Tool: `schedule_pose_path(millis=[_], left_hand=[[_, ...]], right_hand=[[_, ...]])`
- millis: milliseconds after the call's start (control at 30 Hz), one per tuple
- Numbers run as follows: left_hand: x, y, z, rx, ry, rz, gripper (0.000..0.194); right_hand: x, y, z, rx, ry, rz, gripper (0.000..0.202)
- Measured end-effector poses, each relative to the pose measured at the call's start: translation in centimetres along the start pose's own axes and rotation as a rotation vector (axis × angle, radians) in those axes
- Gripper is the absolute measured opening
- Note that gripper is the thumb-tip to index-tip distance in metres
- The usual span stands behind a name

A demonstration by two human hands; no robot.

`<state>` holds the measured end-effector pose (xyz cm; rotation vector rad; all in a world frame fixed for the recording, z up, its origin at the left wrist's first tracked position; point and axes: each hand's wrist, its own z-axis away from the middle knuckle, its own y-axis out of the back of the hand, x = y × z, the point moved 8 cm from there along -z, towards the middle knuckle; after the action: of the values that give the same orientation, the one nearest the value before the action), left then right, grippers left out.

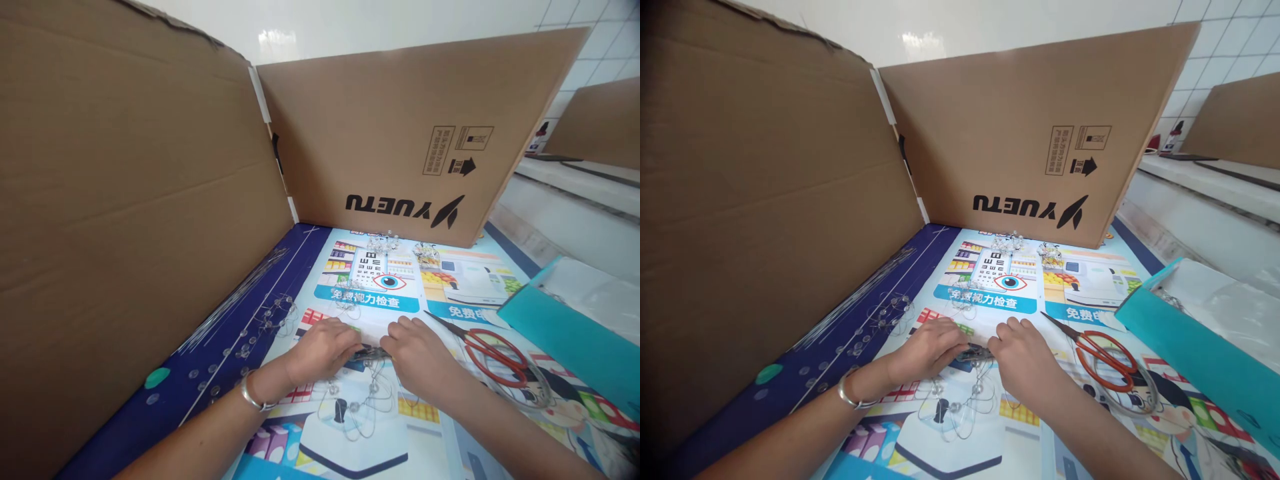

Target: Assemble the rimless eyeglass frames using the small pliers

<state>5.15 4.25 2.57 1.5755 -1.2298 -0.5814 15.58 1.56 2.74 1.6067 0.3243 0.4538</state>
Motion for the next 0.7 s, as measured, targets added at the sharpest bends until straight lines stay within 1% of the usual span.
schedule_pose_path(millis=[167,333,700], left_hand=[[0.00,-0.18,-0.04,-0.019,0.007,-0.002,0.018],[-0.09,-0.38,0.05,-0.021,0.014,0.017,0.015],[0.08,-0.51,0.21,-0.027,-0.014,0.024,0.014]], right_hand=[[-0.16,-0.04,0.08,0.050,0.028,0.020,0.018],[-0.36,-0.02,0.03,0.073,0.043,0.058,0.018],[-0.69,-0.02,0.04,0.063,0.056,0.084,0.019]])
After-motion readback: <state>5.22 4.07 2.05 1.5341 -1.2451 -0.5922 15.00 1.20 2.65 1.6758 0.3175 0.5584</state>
